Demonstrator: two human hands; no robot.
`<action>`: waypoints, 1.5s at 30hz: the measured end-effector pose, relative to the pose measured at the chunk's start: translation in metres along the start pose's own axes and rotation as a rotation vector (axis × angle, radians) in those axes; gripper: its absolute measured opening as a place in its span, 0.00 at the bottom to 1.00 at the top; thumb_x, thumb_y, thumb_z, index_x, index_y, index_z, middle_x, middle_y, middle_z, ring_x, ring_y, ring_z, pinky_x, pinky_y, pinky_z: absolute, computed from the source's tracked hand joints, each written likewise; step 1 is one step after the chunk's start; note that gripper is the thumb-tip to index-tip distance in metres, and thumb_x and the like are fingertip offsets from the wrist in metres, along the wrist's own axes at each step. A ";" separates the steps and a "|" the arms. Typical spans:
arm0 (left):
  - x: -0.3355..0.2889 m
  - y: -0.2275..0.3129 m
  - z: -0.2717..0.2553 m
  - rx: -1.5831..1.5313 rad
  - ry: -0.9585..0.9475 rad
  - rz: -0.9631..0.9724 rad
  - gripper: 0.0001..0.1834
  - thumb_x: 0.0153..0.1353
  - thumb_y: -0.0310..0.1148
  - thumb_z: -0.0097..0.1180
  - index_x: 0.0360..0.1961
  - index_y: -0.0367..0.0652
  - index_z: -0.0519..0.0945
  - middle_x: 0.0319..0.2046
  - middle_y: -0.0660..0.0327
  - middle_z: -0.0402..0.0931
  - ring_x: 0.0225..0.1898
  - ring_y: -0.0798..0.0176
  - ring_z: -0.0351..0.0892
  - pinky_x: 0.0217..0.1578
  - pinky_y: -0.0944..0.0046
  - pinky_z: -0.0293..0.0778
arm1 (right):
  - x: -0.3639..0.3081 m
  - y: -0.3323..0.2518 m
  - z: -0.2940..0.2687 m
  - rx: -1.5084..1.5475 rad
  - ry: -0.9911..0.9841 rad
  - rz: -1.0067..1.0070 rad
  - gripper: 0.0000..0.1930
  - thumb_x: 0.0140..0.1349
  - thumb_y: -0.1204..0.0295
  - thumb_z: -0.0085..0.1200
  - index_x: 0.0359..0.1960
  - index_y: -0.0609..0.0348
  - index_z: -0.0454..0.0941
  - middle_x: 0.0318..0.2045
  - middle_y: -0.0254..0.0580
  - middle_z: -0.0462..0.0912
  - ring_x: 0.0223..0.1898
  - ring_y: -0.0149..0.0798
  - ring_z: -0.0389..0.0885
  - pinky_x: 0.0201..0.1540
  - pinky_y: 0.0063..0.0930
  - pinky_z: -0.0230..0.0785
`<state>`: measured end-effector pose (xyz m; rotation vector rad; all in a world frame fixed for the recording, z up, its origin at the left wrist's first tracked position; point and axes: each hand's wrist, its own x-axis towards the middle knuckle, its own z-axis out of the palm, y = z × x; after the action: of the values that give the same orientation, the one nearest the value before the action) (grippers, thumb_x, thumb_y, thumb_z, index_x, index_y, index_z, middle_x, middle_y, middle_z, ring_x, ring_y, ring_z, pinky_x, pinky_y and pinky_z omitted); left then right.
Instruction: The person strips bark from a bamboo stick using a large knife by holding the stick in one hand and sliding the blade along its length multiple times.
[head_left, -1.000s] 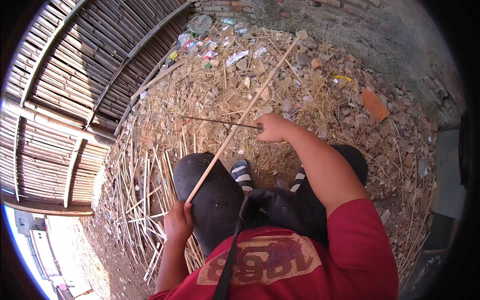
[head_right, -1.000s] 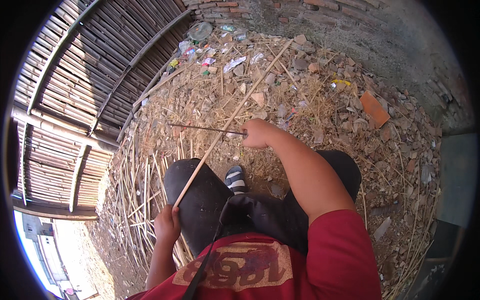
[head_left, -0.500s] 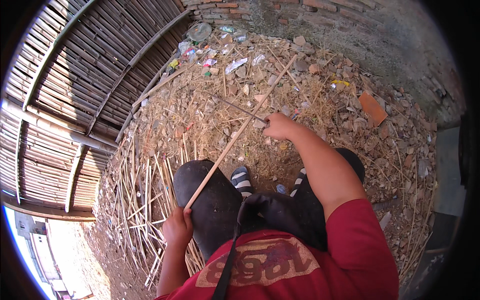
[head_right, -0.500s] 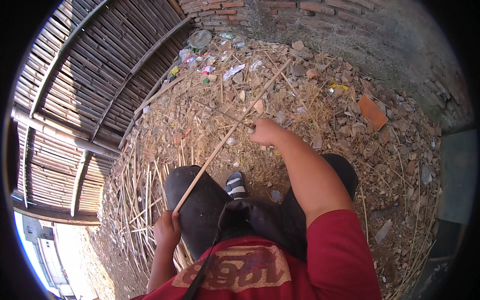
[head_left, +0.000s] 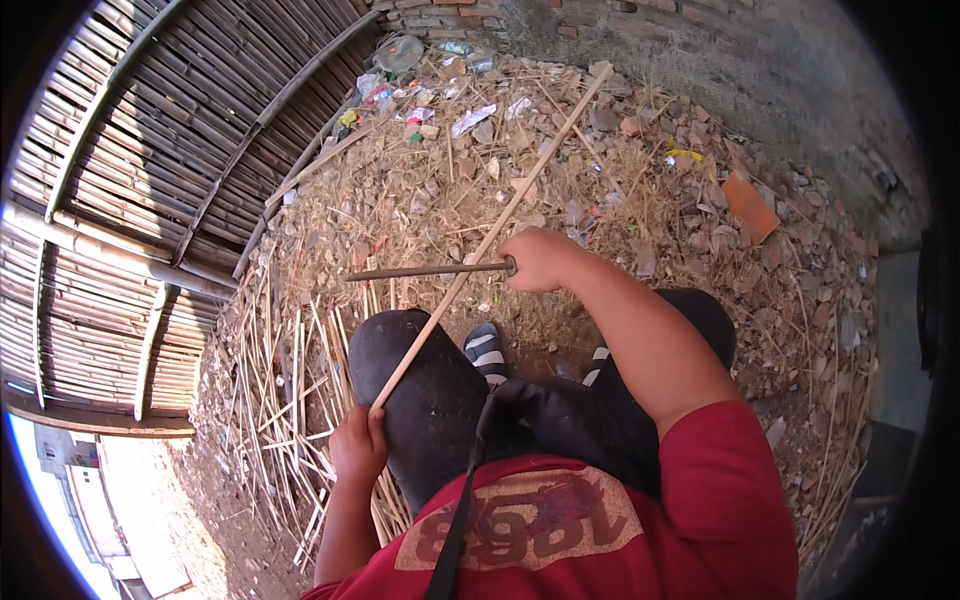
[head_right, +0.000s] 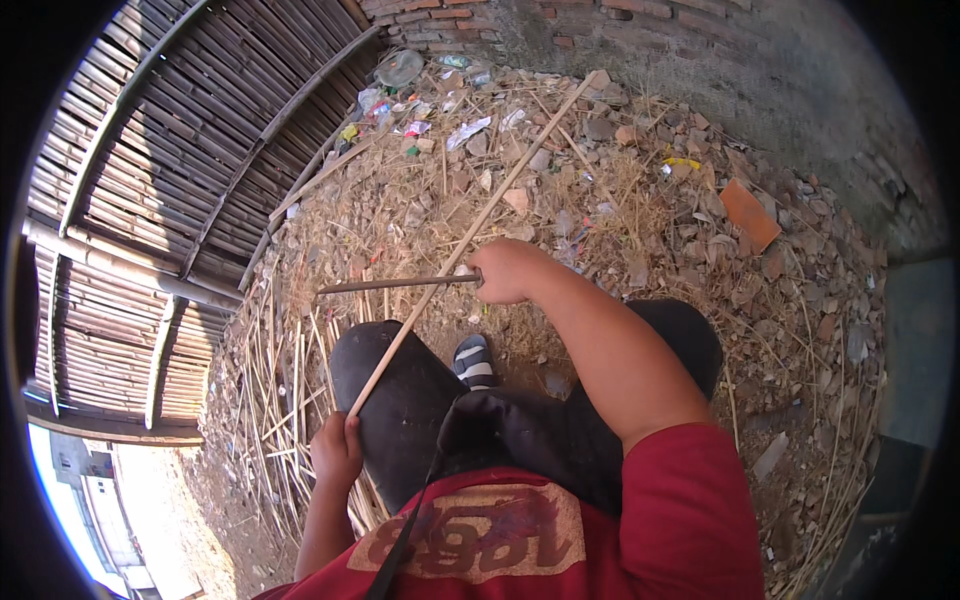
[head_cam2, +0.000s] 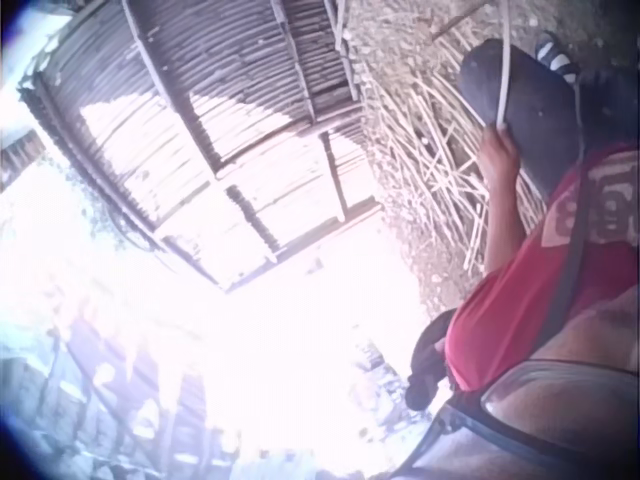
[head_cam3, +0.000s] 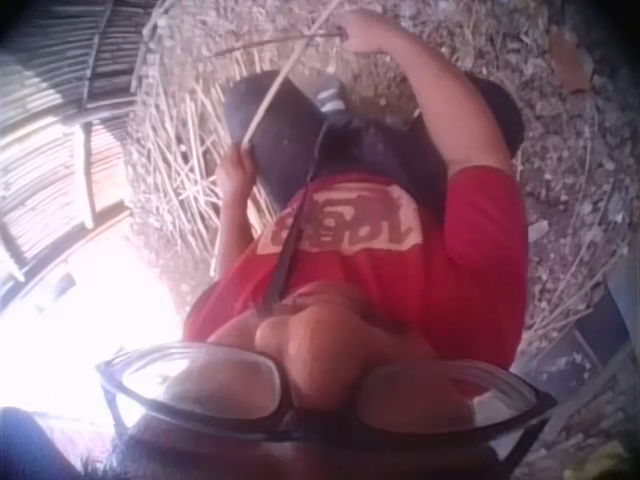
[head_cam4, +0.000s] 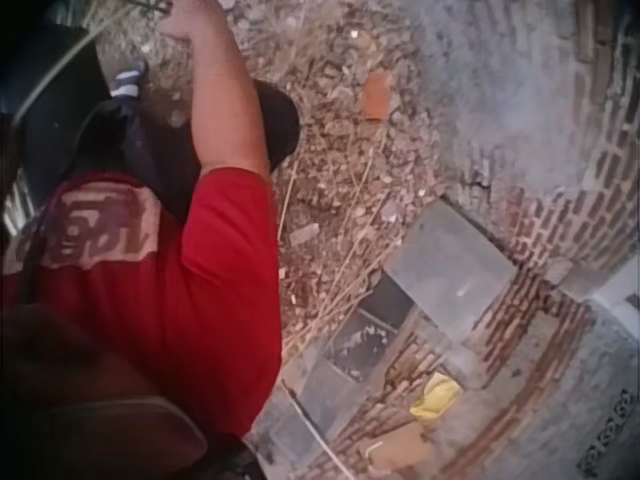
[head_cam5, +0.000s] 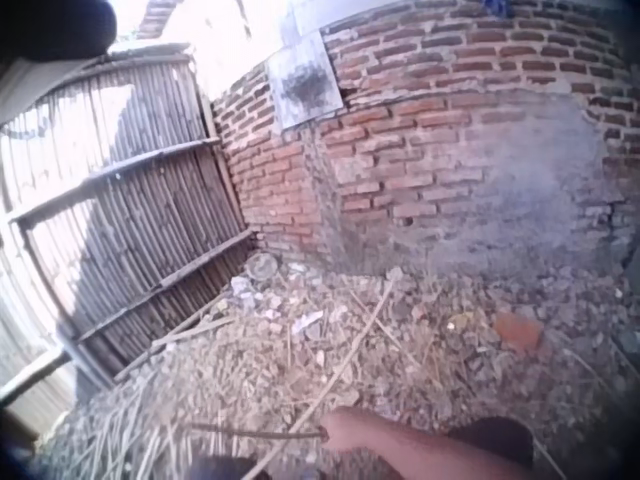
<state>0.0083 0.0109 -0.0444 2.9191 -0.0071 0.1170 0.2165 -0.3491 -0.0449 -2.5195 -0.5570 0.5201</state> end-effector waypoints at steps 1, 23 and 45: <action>-0.001 0.000 0.002 -0.030 0.010 0.019 0.18 0.72 0.45 0.48 0.32 0.41 0.75 0.26 0.44 0.78 0.29 0.34 0.78 0.30 0.39 0.71 | 0.004 0.016 0.006 0.070 0.040 0.066 0.27 0.49 0.63 0.59 0.51 0.65 0.81 0.46 0.58 0.84 0.48 0.53 0.84 0.53 0.41 0.76; 0.000 -0.002 0.002 -0.071 -0.008 0.002 0.18 0.72 0.45 0.47 0.34 0.41 0.76 0.27 0.43 0.78 0.30 0.33 0.78 0.31 0.38 0.70 | 0.004 0.044 -0.005 0.046 0.083 0.096 0.28 0.49 0.63 0.59 0.53 0.63 0.81 0.48 0.59 0.84 0.50 0.53 0.83 0.55 0.39 0.75; 0.015 -0.007 -0.011 -0.032 -0.107 0.013 0.20 0.74 0.44 0.43 0.32 0.41 0.76 0.24 0.41 0.77 0.29 0.32 0.77 0.30 0.37 0.69 | 0.005 0.089 0.000 0.368 0.338 0.409 0.29 0.51 0.59 0.61 0.52 0.66 0.80 0.43 0.56 0.85 0.45 0.51 0.85 0.50 0.40 0.75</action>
<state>0.0221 0.0207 -0.0341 2.8895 -0.0451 -0.0371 0.2456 -0.4169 -0.0941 -2.2894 0.1722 0.2911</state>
